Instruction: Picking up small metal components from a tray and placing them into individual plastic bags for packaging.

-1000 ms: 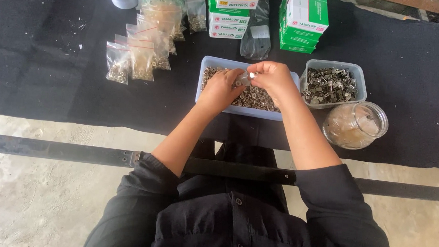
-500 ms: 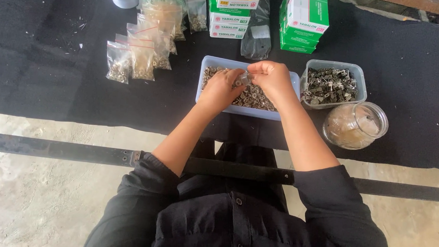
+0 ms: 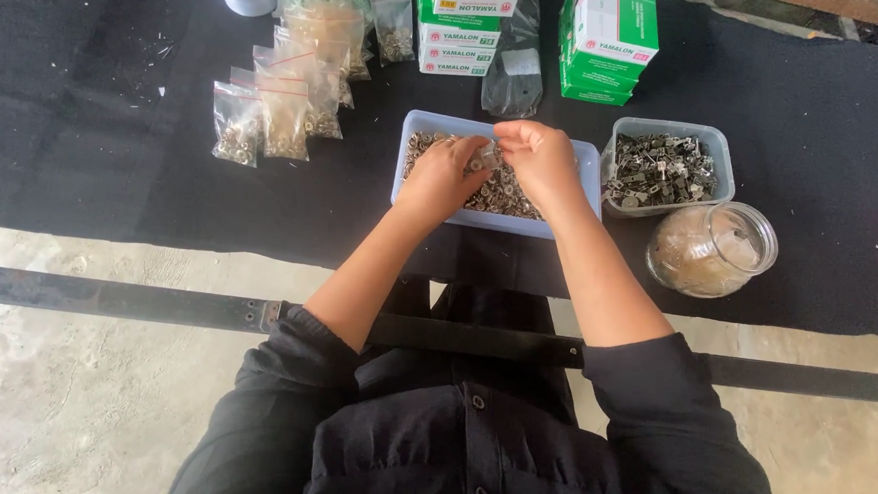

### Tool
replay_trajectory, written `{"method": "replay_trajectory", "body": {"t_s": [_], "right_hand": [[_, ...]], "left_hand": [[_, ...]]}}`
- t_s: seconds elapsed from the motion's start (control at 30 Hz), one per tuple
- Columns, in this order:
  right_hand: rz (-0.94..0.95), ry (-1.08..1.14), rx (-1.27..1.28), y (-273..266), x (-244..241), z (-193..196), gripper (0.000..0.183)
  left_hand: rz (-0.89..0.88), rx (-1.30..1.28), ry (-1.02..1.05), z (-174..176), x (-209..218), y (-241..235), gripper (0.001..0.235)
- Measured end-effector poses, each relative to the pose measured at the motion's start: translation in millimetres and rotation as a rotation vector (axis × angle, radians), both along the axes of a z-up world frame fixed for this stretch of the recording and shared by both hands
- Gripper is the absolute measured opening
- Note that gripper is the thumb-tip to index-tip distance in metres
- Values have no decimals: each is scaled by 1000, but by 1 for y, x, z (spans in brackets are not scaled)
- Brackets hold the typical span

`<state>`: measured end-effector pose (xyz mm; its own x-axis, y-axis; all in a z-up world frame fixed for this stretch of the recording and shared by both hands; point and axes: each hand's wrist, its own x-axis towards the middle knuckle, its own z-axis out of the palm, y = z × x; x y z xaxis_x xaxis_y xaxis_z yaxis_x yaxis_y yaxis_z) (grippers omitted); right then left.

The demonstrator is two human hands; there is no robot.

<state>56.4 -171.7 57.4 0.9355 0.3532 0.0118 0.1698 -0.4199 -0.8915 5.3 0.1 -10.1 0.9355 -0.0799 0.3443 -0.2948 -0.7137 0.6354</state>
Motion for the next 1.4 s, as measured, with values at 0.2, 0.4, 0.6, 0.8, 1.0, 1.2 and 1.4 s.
{"method": "replay_trajectory", "body": {"t_s": [0.2,0.4,0.6,0.8,1.0,1.2,1.4], "right_hand": [[165,132,359,6,-6,-9,51],[323,289,531,9,-22,14,95],[206,229,602,0,-10,8,103],[165,174,564,-23,-14,-2,86],[103,40,351,-26,-28,5,64],[172,21,383,-29,-23,-1,48],[48,113,460,-20,-52,33,30]], "left_hand": [[-11,-4,-2,-1,-1,0,47],[2,-12,-2,-8,4,-1,47],[-2,-98,52,11,-2,-2,41],[-37,-729,9,0,5,3,44],[-283,-1343,66,16,-4,-6,40],[-404,-1571,234,20,-13,-26,48],[-439,-1486,396,50,-36,-37,71]]}}
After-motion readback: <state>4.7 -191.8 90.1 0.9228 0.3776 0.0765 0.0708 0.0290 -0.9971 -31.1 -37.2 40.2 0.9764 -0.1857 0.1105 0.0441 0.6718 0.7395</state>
